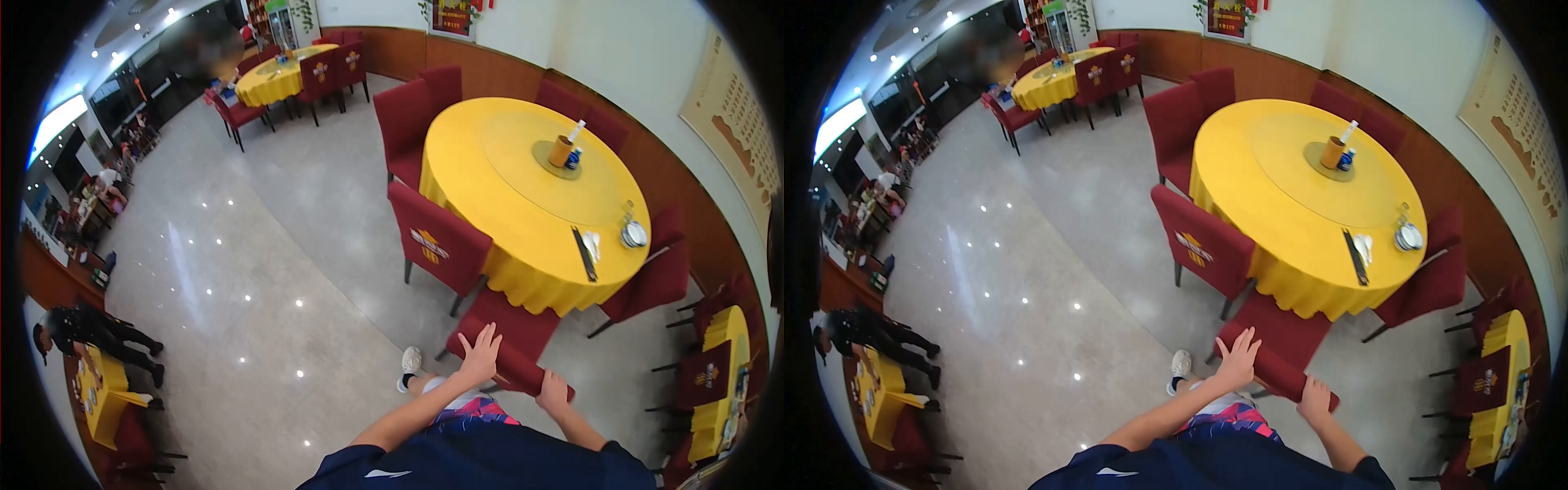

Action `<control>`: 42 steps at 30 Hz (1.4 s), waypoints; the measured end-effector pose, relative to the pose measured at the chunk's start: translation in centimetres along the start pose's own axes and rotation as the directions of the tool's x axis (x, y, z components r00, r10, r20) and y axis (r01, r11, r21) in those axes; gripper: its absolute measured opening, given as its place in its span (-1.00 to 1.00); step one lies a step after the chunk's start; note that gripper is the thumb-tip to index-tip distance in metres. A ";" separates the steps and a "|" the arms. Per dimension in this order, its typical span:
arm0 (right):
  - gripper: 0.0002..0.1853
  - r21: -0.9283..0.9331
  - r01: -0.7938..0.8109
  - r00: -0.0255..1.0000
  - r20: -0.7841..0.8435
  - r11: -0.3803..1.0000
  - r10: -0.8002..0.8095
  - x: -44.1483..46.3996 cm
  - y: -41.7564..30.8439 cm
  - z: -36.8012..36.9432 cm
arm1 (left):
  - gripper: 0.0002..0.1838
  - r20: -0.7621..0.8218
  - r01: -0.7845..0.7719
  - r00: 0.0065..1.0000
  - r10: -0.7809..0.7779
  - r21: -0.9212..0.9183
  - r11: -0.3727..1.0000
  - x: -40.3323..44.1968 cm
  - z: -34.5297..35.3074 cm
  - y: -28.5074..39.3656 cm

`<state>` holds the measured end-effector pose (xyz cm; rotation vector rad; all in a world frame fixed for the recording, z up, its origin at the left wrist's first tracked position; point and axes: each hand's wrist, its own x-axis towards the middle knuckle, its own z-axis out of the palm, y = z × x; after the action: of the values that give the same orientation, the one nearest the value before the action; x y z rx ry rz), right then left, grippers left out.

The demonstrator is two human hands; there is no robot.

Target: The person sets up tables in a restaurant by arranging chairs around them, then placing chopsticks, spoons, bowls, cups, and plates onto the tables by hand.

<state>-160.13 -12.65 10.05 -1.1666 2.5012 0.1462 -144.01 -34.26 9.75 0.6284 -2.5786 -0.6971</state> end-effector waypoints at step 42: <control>-0.45 0.062 -0.257 0.963 -0.072 0.964 0.261 27.3 -45.1 -11.4 | -0.48 0.653 -0.498 0.619 0.436 -0.103 0.861 27.3 -30.2 -52.6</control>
<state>-145.32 -64.39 13.21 -0.8357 2.7033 0.1043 -135.49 -100.19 11.89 -0.3876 -3.2244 -0.7038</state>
